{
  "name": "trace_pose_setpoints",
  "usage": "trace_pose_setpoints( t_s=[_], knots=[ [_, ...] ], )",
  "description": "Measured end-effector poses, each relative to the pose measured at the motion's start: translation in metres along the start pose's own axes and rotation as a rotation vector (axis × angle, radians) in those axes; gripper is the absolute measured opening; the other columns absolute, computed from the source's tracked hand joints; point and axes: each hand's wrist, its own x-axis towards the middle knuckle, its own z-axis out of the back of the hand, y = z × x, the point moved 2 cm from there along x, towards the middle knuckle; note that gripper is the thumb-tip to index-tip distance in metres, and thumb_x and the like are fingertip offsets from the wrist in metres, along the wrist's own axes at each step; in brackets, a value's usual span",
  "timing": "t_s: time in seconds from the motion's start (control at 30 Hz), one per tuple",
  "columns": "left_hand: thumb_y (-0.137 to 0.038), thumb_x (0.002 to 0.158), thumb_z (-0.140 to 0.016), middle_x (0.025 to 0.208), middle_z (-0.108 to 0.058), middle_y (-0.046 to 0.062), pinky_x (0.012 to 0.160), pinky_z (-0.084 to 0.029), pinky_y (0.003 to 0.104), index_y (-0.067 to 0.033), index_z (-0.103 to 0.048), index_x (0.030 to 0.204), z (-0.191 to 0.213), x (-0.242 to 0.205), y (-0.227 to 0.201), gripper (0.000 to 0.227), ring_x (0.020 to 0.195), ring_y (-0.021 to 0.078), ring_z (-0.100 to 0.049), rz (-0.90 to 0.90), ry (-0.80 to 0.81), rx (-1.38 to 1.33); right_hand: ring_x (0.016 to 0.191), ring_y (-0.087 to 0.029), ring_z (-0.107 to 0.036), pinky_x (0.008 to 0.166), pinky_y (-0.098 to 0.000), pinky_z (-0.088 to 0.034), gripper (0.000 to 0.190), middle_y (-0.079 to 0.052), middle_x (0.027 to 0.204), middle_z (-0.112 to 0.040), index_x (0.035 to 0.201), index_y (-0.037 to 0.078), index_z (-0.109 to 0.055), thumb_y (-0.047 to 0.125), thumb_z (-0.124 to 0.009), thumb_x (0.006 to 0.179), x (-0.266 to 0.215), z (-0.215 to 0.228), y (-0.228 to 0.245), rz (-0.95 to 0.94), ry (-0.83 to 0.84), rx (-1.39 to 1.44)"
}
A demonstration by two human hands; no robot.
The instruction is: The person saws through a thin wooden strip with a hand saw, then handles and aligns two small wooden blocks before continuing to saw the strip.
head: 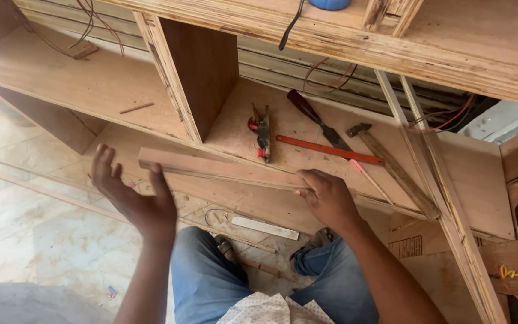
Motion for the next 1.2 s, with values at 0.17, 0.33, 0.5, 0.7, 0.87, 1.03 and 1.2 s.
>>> trace_pose_setpoints(
  t_s=[0.17,0.33,0.5,0.7,0.87,1.03,1.2],
  knots=[
    [-0.030,0.089,-0.074,0.134,-0.061,0.021,0.116,-0.038,0.052,-0.0045,-0.047,0.142,-0.057,-0.030,-0.027,0.065,0.133,0.0370,-0.052,-0.515,0.726,-0.054,0.093,-0.037,-0.070,0.078,-0.0442,-0.057,0.038,-0.017,0.105,-0.072,0.115,0.000,-0.066,0.014,-0.077,0.081,0.019,-0.014,-0.006,0.222,-0.048,-0.101],
    [-0.049,0.090,-0.066,0.109,-0.069,0.019,0.091,-0.052,0.047,0.0011,-0.050,0.136,-0.131,-0.049,-0.002,0.069,0.103,0.0364,-0.067,-0.491,1.312,0.188,0.096,-0.036,-0.069,0.083,-0.0460,-0.055,0.036,-0.016,0.105,-0.072,0.115,0.002,-0.068,0.014,-0.077,0.083,0.029,-0.037,-0.020,0.107,0.033,-0.152],
    [-0.048,0.093,-0.066,0.097,-0.070,0.019,0.073,-0.055,0.049,-0.0028,-0.057,0.118,-0.165,-0.062,0.036,0.052,0.085,0.0386,-0.070,-0.552,1.317,0.166,0.101,-0.037,-0.068,0.085,-0.0471,-0.054,0.035,-0.017,0.111,-0.072,0.114,0.000,-0.068,0.009,-0.074,0.082,0.031,-0.052,-0.044,0.103,0.030,-0.161],
    [-0.043,0.094,-0.067,0.099,-0.069,0.018,0.076,-0.056,0.048,-0.0009,-0.057,0.114,-0.211,-0.057,0.081,0.048,0.088,0.0368,-0.070,-0.555,1.251,0.211,0.102,-0.033,-0.069,0.091,-0.0449,-0.055,0.034,-0.016,0.111,-0.072,0.120,0.000,-0.067,0.002,-0.069,0.086,0.080,-0.070,-0.072,0.118,0.009,-0.117],
    [-0.036,0.091,-0.069,0.101,-0.070,0.018,0.078,-0.055,0.048,-0.0014,-0.057,0.118,-0.254,-0.045,0.109,0.045,0.092,0.0374,-0.070,-0.557,1.186,0.260,0.102,-0.036,-0.067,0.089,-0.0474,-0.053,0.030,-0.016,0.107,-0.071,0.112,0.002,-0.070,0.000,-0.072,0.082,0.133,-0.080,-0.084,0.091,0.020,-0.179],
    [-0.034,0.092,-0.068,0.103,-0.071,0.018,0.082,-0.055,0.049,-0.0057,-0.059,0.116,-0.274,-0.043,0.124,0.038,0.096,0.0375,-0.070,-0.501,1.256,0.255,0.105,-0.035,-0.066,0.093,-0.0473,-0.053,0.031,-0.015,0.110,-0.070,0.116,0.004,-0.070,0.003,-0.073,0.085,0.148,-0.083,-0.087,0.069,0.023,-0.132],
    [-0.032,0.092,-0.067,0.102,-0.070,0.019,0.081,-0.055,0.050,-0.0042,-0.058,0.117,-0.274,-0.040,0.127,0.038,0.093,0.0393,-0.069,-0.491,1.295,0.202,0.111,-0.040,-0.063,0.095,-0.0489,-0.050,0.040,-0.020,0.120,-0.066,0.121,0.000,-0.065,0.008,-0.072,0.082,0.116,-0.065,-0.087,0.332,-0.381,-0.137]
  ],
)
